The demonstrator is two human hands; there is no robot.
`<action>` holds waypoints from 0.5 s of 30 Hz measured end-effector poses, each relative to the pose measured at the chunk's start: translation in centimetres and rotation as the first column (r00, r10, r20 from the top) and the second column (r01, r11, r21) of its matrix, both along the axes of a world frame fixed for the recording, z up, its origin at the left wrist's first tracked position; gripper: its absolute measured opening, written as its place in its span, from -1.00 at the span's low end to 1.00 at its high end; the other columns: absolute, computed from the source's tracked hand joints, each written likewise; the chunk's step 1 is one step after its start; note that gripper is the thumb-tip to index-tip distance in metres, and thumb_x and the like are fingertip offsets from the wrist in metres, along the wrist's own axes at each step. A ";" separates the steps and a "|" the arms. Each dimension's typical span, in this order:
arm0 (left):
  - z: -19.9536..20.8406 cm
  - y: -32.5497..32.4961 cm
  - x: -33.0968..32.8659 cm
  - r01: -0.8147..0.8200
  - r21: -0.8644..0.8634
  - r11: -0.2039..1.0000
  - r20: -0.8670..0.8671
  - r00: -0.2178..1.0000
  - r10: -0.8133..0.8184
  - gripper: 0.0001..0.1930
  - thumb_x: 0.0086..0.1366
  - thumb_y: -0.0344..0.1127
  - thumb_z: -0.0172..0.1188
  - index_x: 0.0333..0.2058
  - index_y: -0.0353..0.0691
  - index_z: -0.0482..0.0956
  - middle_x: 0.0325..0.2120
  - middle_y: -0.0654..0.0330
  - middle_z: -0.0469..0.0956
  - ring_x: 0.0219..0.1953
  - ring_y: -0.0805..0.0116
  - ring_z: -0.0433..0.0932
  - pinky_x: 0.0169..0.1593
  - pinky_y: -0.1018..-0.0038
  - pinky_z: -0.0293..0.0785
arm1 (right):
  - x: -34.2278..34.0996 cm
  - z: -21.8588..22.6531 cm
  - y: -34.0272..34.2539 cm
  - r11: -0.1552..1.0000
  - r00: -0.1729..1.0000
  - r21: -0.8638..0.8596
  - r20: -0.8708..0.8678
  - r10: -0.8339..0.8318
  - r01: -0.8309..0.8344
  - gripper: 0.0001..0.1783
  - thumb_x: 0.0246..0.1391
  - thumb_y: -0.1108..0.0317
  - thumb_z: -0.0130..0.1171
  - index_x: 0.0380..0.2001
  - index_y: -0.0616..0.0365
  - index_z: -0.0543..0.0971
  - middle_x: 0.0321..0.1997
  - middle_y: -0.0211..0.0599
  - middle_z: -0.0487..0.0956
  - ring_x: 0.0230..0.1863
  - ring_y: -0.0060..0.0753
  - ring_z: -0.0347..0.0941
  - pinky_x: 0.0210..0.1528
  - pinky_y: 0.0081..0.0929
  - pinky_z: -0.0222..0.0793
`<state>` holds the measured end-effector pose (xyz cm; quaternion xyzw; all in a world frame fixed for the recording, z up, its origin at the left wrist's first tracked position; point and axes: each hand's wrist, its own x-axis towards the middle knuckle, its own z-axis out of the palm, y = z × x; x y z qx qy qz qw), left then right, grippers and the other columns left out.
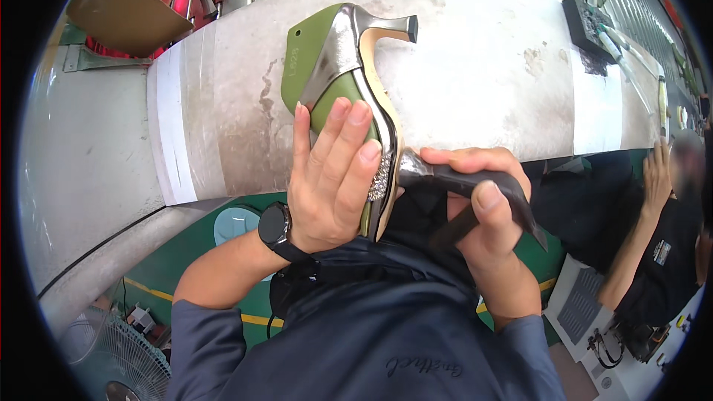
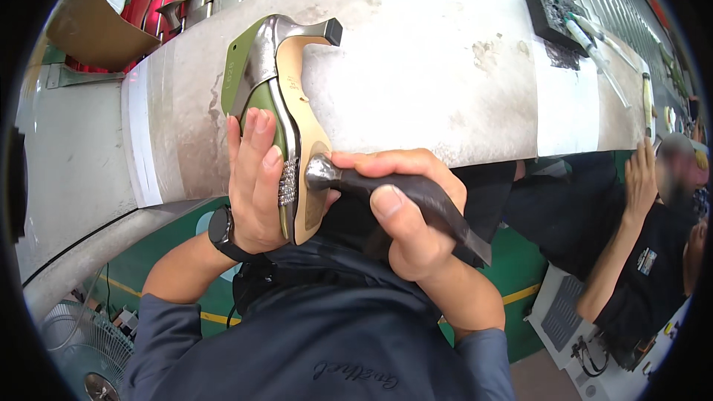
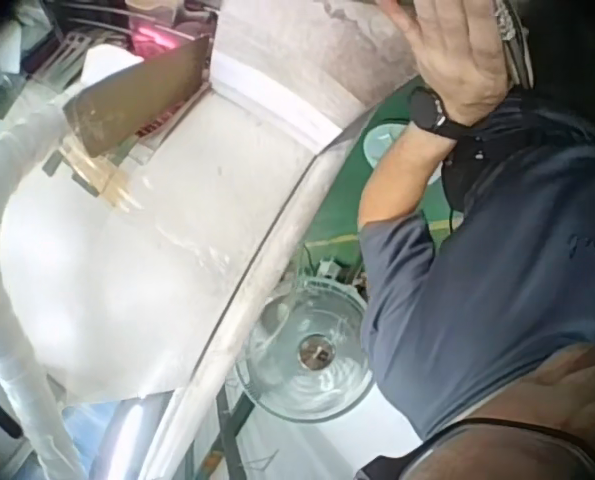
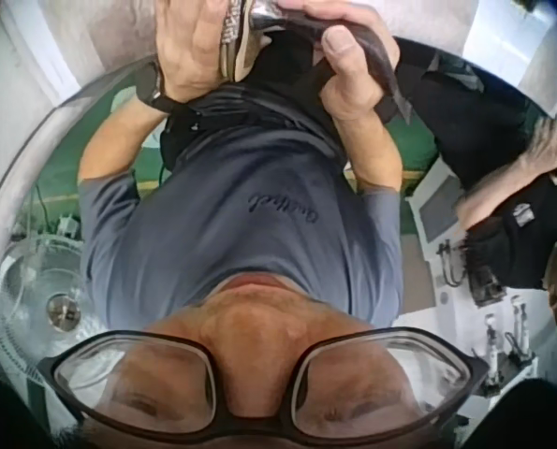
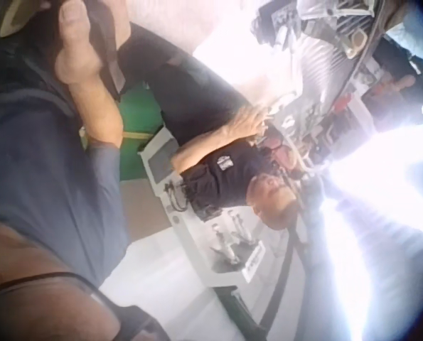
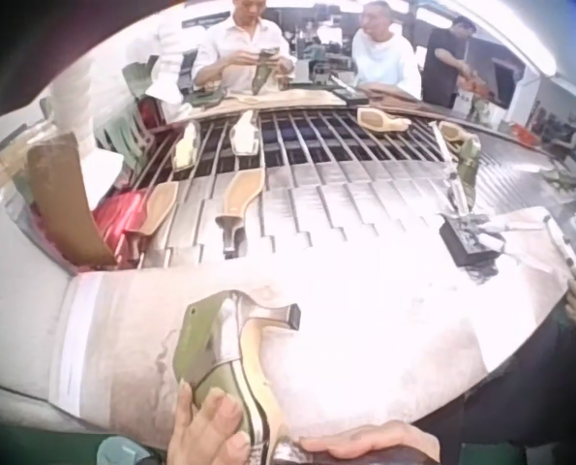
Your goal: The person assembles high-heeled shoes by taking shoe lasts and soles from a conveyor belt, pressing each sole onto a shoe last by hand, hammering around the seams with a hammer, and placing the shoes onto the conveyor belt.
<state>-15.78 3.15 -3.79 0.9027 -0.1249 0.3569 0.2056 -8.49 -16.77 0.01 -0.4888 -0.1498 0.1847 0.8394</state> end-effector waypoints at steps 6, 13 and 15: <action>0.1 0.1 0.4 -0.008 0.004 1.000 0.002 1.000 0.008 -0.55 0.49 -0.35 0.15 0.28 -0.30 0.31 0.29 -0.30 0.45 0.36 -0.29 0.45 0.38 -0.46 0.17 | 3.7 4.0 -0.4 0.955 0.960 -0.259 0.198 0.198 -0.144 -0.68 0.17 0.45 0.40 -0.05 0.36 0.61 -0.03 0.13 0.73 0.04 -0.10 0.71 0.17 -0.26 0.61; 0.5 0.1 0.0 -0.021 -0.021 1.000 -0.023 1.000 0.021 -0.58 0.51 -0.37 0.11 0.27 -0.31 0.32 0.28 -0.27 0.48 0.34 -0.24 0.49 0.38 -0.46 0.18 | 4.0 6.0 0.4 0.880 0.811 -0.447 0.447 0.379 -0.165 -0.70 -0.01 0.45 0.53 -0.23 0.36 0.68 -0.23 0.05 0.76 -0.09 0.00 0.78 0.05 -0.20 0.72; 0.7 0.0 0.0 -0.011 -0.037 0.999 -0.037 0.999 0.010 -0.58 0.51 -0.37 0.11 0.27 -0.31 0.32 0.28 -0.26 0.48 0.34 -0.23 0.50 0.38 -0.45 0.18 | 3.5 6.6 0.5 0.865 0.775 -0.493 0.508 0.377 -0.098 -0.67 -0.03 0.43 0.54 -0.22 0.35 0.68 -0.25 0.03 0.76 -0.09 0.01 0.78 0.04 -0.20 0.73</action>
